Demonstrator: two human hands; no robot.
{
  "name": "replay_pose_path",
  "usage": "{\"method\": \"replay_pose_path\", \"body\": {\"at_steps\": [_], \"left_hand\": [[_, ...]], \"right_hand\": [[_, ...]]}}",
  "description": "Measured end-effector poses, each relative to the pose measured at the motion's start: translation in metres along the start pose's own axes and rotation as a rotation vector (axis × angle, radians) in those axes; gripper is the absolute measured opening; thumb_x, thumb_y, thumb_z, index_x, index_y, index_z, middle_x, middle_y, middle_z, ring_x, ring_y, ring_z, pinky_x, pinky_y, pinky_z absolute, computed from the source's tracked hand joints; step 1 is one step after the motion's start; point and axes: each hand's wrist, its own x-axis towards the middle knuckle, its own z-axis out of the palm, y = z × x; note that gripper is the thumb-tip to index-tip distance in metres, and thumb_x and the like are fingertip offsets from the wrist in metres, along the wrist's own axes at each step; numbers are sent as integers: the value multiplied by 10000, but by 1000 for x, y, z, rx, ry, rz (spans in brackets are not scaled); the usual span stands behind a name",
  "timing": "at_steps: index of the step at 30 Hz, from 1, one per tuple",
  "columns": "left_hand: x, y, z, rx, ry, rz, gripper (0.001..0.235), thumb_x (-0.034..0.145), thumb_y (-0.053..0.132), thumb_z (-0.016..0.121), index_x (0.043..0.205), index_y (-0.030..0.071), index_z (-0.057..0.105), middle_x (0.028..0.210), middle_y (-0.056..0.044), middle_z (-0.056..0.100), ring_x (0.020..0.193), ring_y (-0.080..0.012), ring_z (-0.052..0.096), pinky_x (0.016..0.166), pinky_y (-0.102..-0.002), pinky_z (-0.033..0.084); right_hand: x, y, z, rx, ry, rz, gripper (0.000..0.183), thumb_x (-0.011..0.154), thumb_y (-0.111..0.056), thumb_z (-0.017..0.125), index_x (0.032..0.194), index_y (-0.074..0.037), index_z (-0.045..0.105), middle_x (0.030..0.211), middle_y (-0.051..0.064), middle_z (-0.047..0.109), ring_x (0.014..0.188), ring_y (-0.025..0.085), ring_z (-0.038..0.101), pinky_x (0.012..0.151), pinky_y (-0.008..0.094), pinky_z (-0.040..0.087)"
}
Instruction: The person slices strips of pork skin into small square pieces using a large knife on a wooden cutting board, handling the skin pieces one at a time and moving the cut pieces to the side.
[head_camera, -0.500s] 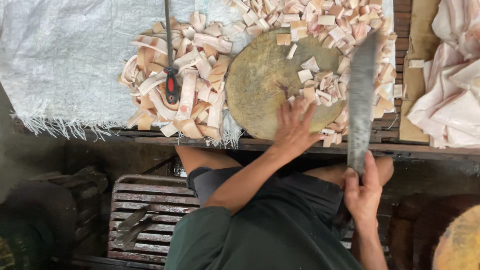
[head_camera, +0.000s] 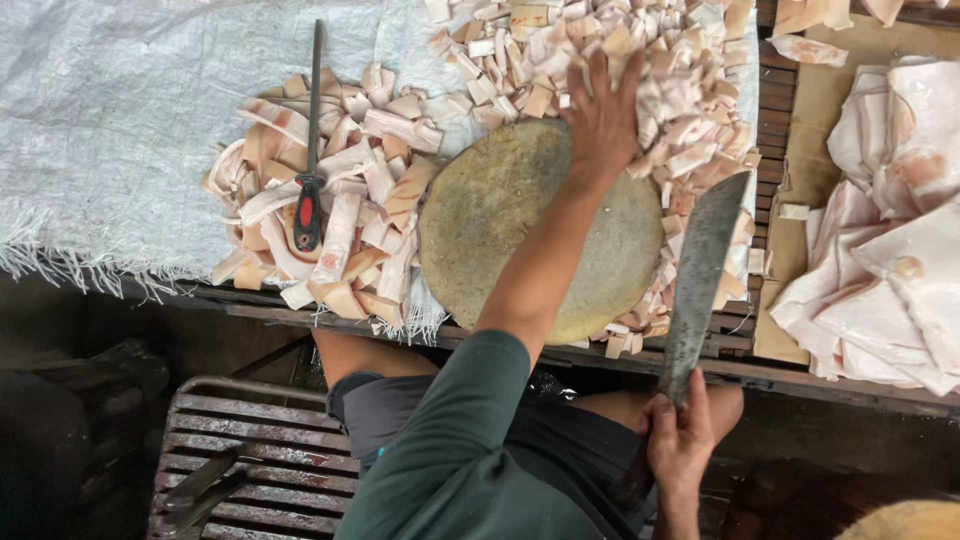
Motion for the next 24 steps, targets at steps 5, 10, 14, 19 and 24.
{"method": "replay_pose_path", "body": {"at_steps": [5,10,14,19,24], "left_hand": [[68,-19,-3,-265,-50,-86,1137,650,306,935,1537,337,224,1636,-203,124,1496,-575,137,1072,-766,382],[87,-50,-37,-278,-394,138,1068,724,229,871,1580,270,233,1659,-238,89,1442,-528,267,1064,-618,399],[41,-121,-60,-420,-168,345,520,914,122,635,1420,222,571,1403,-138,616,1296,-362,613,1052,-504,511],[-88,-243,-109,215,18,-11,330,838,325,648,1065,90,688,1168,-206,677,1142,-434,604,900,-572,485],[-186,-292,-149,65,-69,-345,715,986,341,659,1510,-49,367,1305,-283,614,1195,-448,574,964,-544,468]], "right_hand": [[-1,0,17,21,-87,73,698,982,7,534,1630,7,276,757,66,612,605,108,563,526,245,477],[8,-8,32,44,-180,84,681,991,-9,545,1624,1,293,778,51,601,626,96,547,547,234,468],[23,-8,42,4,-241,201,682,982,-15,554,1618,-53,311,772,68,599,594,119,537,515,258,458],[30,-14,52,156,-337,251,649,996,-17,504,1607,-118,308,813,93,620,589,161,576,514,312,495],[26,-32,54,315,-318,494,654,963,-27,413,1574,-221,283,930,69,691,628,185,644,529,343,525]]}}
